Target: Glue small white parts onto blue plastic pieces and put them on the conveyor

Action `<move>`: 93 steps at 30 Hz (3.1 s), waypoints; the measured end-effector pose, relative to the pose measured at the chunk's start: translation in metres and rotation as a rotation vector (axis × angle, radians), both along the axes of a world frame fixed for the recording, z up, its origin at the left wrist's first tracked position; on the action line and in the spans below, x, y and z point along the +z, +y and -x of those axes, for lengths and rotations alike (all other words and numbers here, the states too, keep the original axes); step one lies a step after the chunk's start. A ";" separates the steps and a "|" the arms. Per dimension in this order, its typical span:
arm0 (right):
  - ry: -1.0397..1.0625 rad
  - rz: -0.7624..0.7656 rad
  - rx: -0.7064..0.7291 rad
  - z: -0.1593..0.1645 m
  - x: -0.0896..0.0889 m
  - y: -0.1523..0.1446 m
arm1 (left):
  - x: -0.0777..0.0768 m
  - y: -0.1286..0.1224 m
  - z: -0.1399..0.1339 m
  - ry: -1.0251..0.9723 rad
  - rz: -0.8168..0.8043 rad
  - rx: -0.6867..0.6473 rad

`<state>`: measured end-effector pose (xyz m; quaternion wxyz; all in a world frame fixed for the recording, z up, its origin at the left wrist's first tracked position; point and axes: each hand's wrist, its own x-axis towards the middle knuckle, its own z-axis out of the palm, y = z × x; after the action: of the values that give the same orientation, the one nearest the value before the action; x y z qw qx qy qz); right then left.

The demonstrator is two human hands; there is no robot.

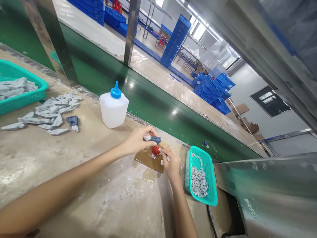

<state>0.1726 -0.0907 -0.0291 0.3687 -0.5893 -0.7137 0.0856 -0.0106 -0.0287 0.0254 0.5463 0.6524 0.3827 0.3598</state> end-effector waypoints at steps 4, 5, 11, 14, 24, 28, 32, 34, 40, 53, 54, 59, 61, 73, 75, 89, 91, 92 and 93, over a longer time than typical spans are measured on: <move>-0.043 -0.023 0.018 0.001 -0.001 0.001 | -0.008 0.004 0.001 0.026 -0.029 0.023; -0.054 -0.032 0.026 0.001 -0.002 0.002 | -0.010 0.005 0.001 0.013 -0.033 0.037; -0.103 -0.081 0.024 0.003 -0.002 0.002 | -0.018 0.007 -0.001 -0.076 0.058 0.000; -0.089 -0.112 -0.002 0.005 0.001 0.000 | -0.021 0.007 -0.001 -0.106 0.093 -0.036; 0.146 -0.154 -0.073 0.012 0.016 -0.004 | -0.029 0.008 0.000 -0.098 0.146 -0.117; 0.313 -0.111 -0.064 0.019 0.028 -0.009 | -0.028 0.006 -0.001 -0.094 0.144 -0.119; 0.253 -0.138 0.019 0.024 0.031 -0.011 | -0.027 0.003 -0.002 -0.120 0.177 -0.132; 0.196 -0.162 0.040 0.025 0.029 -0.011 | -0.027 0.002 -0.003 -0.157 0.198 -0.156; 0.165 -0.201 0.104 0.029 0.028 -0.014 | -0.025 -0.003 -0.004 -0.250 0.242 -0.191; 0.269 -0.181 0.073 0.042 0.018 -0.021 | -0.024 -0.023 -0.022 -0.447 0.556 0.141; 0.242 -0.178 0.075 0.041 0.019 -0.021 | -0.023 -0.023 -0.024 -0.473 0.582 0.148; 0.161 -0.186 -0.021 -0.003 0.032 -0.028 | -0.014 -0.009 -0.027 -0.553 0.585 0.219; 0.175 -0.199 -0.236 -0.043 0.033 -0.034 | -0.016 0.007 -0.025 -0.532 0.518 0.253; -0.317 0.386 -0.491 -0.136 -0.004 -0.050 | -0.020 0.130 -0.047 1.025 -0.433 0.112; -0.317 0.410 -0.494 -0.136 -0.004 -0.049 | -0.022 0.133 -0.066 1.101 -0.456 0.088; -0.276 0.356 -0.522 -0.132 0.005 -0.055 | -0.026 0.121 -0.167 1.064 -0.638 -0.312; -0.248 0.313 -0.545 -0.132 0.007 -0.054 | -0.019 0.115 -0.147 1.022 -0.608 -0.265; -0.208 0.254 -0.562 -0.132 0.008 -0.053 | -0.014 0.107 -0.135 0.974 -0.585 -0.219; -0.149 0.176 -0.579 -0.133 0.009 -0.053 | -0.009 0.095 -0.122 0.827 -0.511 -0.134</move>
<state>0.3057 -0.1432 -0.0202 0.2719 -0.8025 -0.5311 -0.0050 0.1113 0.0662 0.0164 0.1929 0.8770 0.4242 0.1167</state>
